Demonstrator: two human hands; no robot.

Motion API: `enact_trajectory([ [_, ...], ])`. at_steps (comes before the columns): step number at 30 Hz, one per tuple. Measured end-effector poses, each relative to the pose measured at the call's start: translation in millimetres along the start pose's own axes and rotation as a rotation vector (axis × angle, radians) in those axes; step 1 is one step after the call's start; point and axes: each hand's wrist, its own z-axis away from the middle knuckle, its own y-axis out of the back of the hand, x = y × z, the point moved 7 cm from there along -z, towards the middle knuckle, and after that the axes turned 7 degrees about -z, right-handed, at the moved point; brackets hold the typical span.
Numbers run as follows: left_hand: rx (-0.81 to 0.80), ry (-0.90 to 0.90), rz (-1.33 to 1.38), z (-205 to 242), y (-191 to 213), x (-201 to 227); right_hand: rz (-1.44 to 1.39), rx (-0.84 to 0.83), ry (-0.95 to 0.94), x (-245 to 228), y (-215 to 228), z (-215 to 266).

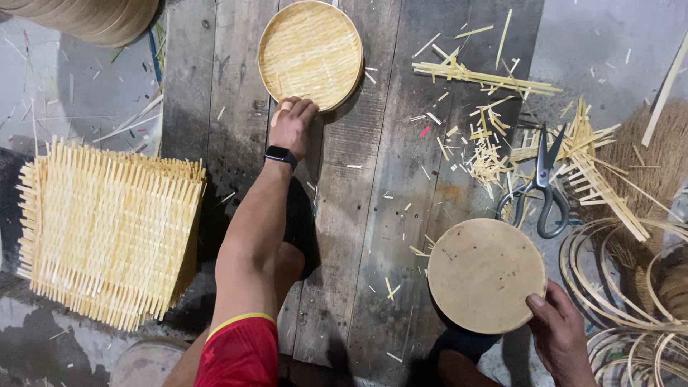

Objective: The person places a circular bamboo frame onto a flat woven bamboo mat, then uses shears to trim the excess mat material around the frame's edge. The person repeats this process for several mats, stacking the finished circular plates.

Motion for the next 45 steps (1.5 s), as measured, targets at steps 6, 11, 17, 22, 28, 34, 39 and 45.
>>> enact_trajectory([
  [6, 0.008, 0.076, 0.049, -1, -17, 3, 0.592, 0.134, 0.022, -18, -4, 1],
  [11, -0.027, 0.126, 0.040, -5, -32, 2, 0.431, 0.146, -0.005, -2, 6, -16],
  [17, -0.068, 0.126, -0.157, 14, 45, -20, -0.120, -0.120, 0.017, 23, -63, -69],
  [22, -0.119, 0.040, -0.163, 88, 201, -47, -0.176, -0.192, -0.043, 32, -126, -64],
  [28, -0.743, 0.607, -0.503, 249, 248, -104, -0.050, -0.234, -0.149, 51, -133, -46],
  [34, -0.722, 1.017, -0.209, 313, 261, -120, 0.146, -0.387, -0.301, 96, -139, -53],
  [39, -0.673, 0.903, -0.234, 318, 256, -110, 0.323, -0.411, -0.346, 100, -136, -31],
  [45, -0.714, 0.887, -0.155, 324, 241, -104, 0.269, -0.358, -0.299, 93, -113, -30],
])
